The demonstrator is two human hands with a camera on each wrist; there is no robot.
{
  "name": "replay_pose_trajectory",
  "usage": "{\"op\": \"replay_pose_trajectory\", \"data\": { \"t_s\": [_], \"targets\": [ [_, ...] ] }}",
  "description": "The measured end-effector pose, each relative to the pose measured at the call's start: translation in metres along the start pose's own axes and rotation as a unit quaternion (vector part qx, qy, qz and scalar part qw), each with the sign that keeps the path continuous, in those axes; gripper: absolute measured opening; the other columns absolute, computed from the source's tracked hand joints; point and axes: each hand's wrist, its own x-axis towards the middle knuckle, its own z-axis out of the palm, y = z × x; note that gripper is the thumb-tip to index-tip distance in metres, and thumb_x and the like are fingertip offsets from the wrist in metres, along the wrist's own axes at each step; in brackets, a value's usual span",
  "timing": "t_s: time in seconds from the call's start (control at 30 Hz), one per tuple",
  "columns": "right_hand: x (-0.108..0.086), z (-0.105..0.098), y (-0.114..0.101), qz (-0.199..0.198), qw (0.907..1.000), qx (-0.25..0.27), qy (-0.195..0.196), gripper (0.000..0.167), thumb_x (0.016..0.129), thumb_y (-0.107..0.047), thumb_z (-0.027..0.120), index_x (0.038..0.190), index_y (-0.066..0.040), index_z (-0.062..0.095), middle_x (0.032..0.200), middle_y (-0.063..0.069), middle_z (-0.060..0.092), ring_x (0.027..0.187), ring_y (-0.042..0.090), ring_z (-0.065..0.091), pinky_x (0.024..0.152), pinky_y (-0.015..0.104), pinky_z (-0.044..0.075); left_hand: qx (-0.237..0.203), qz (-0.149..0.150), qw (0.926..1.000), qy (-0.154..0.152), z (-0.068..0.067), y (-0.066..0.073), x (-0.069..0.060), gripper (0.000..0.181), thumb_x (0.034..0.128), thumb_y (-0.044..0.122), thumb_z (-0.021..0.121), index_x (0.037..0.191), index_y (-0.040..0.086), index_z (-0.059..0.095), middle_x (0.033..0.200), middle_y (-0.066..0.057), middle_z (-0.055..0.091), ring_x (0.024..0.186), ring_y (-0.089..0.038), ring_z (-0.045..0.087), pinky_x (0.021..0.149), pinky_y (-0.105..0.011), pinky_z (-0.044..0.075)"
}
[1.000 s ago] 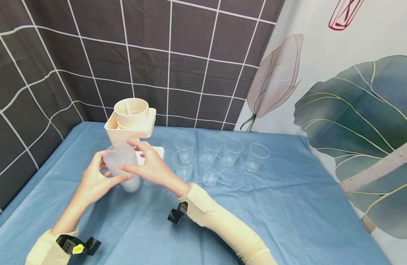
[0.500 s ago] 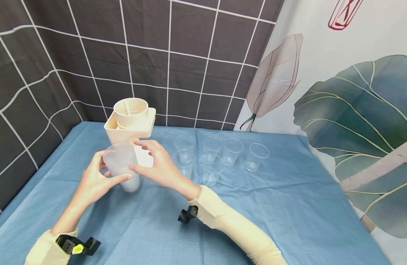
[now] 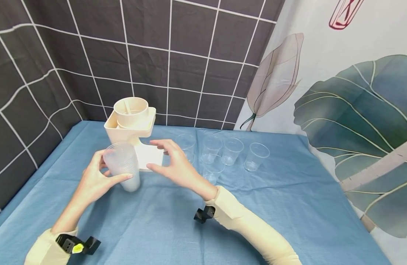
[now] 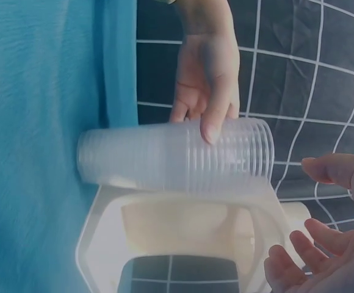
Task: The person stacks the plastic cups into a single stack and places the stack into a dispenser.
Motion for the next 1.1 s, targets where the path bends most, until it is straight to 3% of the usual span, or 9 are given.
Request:
{"op": "replay_pose_trajectory", "data": {
  "t_s": [1.1],
  "targets": [
    [-0.026,-0.055,0.026,0.029,0.997,-0.02,0.068,0.054,0.082,-0.014,0.075,0.131,-0.008,0.054,0.128,0.006,0.056,0.114,0.019,0.055,0.097,0.036,0.049,0.001,-0.003,1.0,0.001,0.0,0.0,0.0,0.095,0.0738,0.029,0.084,0.144,0.001,0.026,0.134,-0.026,0.042,0.115,-0.044,0.046,0.097,-0.065,0.041]
  ]
}}
